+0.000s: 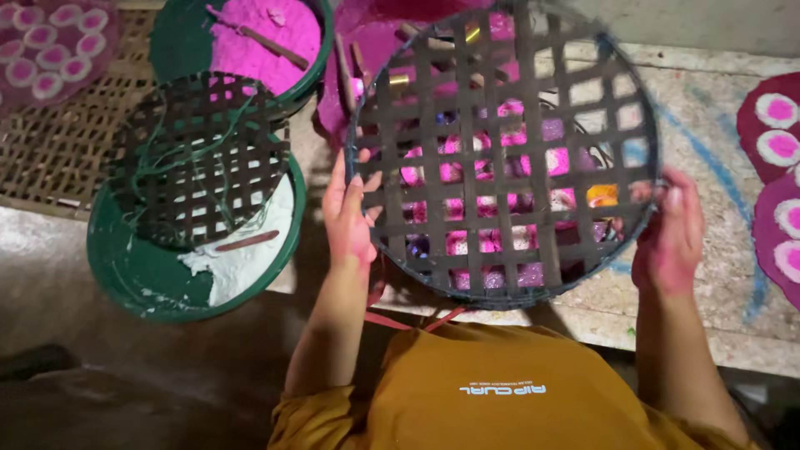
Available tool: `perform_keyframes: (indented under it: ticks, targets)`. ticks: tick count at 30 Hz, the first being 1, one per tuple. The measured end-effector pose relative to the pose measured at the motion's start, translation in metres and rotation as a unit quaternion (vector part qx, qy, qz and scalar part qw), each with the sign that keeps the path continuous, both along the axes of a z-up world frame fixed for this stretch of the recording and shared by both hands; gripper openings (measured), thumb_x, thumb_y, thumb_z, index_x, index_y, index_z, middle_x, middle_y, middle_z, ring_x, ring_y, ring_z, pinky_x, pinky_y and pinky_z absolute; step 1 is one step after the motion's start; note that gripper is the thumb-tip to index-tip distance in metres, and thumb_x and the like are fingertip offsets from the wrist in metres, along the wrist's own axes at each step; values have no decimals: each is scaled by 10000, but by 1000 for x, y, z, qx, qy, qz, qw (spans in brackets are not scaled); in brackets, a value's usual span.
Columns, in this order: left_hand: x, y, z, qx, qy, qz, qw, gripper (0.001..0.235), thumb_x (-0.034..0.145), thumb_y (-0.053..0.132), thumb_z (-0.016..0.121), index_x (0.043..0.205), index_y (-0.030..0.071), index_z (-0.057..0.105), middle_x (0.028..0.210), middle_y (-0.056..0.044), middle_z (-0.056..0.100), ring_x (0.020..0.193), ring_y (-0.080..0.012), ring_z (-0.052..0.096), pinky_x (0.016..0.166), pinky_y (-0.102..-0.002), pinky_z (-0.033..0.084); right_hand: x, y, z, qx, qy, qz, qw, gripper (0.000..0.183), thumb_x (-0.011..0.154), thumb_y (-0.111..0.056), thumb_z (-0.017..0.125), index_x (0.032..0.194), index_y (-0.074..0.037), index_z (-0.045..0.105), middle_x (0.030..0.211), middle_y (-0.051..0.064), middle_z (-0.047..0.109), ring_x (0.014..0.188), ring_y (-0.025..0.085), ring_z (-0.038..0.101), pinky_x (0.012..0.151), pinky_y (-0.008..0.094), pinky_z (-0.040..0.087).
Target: The person assembles a tray of pink and white circular items, then uses a metal ring and a wooden mallet to press pink paste into circular shapes on a flat pink sheet. The finished circles are placed on a drying rack.
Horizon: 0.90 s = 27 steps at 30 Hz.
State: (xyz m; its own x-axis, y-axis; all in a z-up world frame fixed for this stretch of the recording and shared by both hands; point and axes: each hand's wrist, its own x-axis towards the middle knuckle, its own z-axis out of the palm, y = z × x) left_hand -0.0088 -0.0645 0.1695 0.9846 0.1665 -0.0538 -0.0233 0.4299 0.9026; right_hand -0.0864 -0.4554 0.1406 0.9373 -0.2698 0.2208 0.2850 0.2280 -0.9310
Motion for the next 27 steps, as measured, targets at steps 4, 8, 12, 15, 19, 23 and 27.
perform_keyframes:
  ticks: [4, 8, 12, 15, 19, 23, 27]
  targets:
    - [12, -8, -42, 93, -29, -34, 995, 521, 1044, 86, 498, 1557, 159, 446, 1411, -19, 616, 1207, -192, 622, 866, -290, 480, -18, -21, -36, 28, 71, -58, 995, 348, 1170, -227, 486, 1435, -16, 566, 990, 17, 576, 764, 89, 535, 606, 239, 434]
    - [23, -11, -75, 187, -167, -55, 966, 498, 1083, 92, 554, 1573, 97, 460, 1507, -91, 576, 1385, -264, 513, 1193, -331, 347, -19, -22, -55, -157, 44, -126, 979, 440, 1044, -19, 663, 1456, -43, 511, 1084, -3, 531, 839, 62, 528, 675, 218, 447]
    - [18, -4, -86, 470, -137, 6, 872, 564, 992, 178, 633, 1534, 109, 491, 1459, -138, 575, 1333, -322, 526, 1166, -399, 332, -21, -19, -59, -135, 98, -126, 978, 400, 1003, -3, 673, 1370, -71, 529, 1057, -8, 526, 793, 53, 573, 616, 201, 470]
    - [9, 5, -86, 514, -120, 18, 849, 590, 956, 198, 664, 1522, 133, 513, 1483, -143, 550, 1368, -331, 471, 1184, -428, 288, -22, -15, -61, -165, 117, -116, 972, 377, 985, -27, 686, 1322, -71, 523, 1007, -2, 543, 754, 55, 567, 575, 205, 462]
    - [4, 9, -85, 534, -117, 24, 837, 580, 976, 211, 666, 1530, 147, 508, 1490, -133, 527, 1383, -339, 435, 1184, -433, 274, -17, -8, -62, -240, 137, -111, 955, 366, 969, -43, 707, 1287, -47, 525, 957, 22, 576, 730, 77, 572, 551, 235, 465]
    - [9, 15, -102, 530, -75, 11, 844, 587, 970, 221, 620, 1537, 146, 489, 1495, -153, 515, 1380, -362, 418, 1172, -430, 291, -16, -7, -59, -325, 93, -99, 936, 355, 981, -61, 742, 1267, -27, 535, 897, 54, 620, 788, 114, 600, 668, 258, 528]
    - [18, 30, -115, 595, -75, -16, 800, 552, 1049, 271, 540, 1560, 79, 459, 1530, -204, 487, 1437, -383, 414, 1225, -482, 227, -16, -10, -46, -386, 150, -93, 905, 435, 916, -125, 777, 1259, -21, 530, 796, 59, 626, 649, 131, 615, 586, 292, 496]
